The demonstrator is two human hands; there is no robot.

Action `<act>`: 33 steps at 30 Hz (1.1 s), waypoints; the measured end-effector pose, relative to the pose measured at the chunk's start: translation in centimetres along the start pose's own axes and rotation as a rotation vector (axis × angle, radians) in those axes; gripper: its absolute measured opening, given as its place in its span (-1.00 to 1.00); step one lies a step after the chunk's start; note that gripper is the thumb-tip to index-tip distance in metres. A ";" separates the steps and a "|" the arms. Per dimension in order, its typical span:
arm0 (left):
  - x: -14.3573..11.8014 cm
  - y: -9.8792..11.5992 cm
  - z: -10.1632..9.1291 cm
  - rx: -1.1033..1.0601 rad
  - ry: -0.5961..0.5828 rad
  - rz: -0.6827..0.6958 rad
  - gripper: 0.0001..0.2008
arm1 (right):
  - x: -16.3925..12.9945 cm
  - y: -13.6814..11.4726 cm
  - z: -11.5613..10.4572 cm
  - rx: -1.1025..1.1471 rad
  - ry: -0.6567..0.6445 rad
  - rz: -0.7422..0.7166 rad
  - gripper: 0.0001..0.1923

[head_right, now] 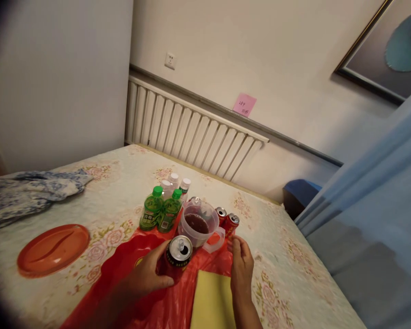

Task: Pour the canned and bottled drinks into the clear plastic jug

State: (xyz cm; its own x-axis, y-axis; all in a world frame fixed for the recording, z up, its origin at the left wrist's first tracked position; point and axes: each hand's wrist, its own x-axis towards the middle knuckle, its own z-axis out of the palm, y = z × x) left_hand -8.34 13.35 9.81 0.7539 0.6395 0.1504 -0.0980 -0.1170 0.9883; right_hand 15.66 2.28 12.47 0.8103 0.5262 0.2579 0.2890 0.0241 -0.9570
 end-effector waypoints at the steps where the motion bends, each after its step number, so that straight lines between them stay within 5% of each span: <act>1: 0.0 0.0 -0.3 -0.009 0.008 -0.007 -0.23 | 0.5 0.2 0.5 0.002 -0.013 -0.017 -0.45; 10: 0.5 -0.5 -2.6 0.014 0.177 -0.004 -0.29 | 2.0 0.5 4.4 0.109 -0.327 0.035 -0.36; 18: 0.5 -0.7 -3.9 -0.005 0.293 -0.044 -0.30 | 1.7 1.0 5.5 0.369 -0.210 0.134 -0.54; 26: 0.6 -0.6 -4.0 -0.105 0.274 -0.059 -0.29 | 1.6 -1.4 5.8 0.350 -0.115 0.111 -0.62; 33: 0.7 -0.5 -4.1 -0.070 0.279 -0.060 -0.34 | 2.4 -4.3 3.9 0.277 -0.086 0.120 -0.60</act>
State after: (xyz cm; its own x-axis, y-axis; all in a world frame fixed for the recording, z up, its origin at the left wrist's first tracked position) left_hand -10.46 16.95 9.52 0.5530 0.8291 0.0829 -0.1105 -0.0256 0.9935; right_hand 14.40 6.76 16.75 0.7809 0.6087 0.1402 0.0345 0.1820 -0.9827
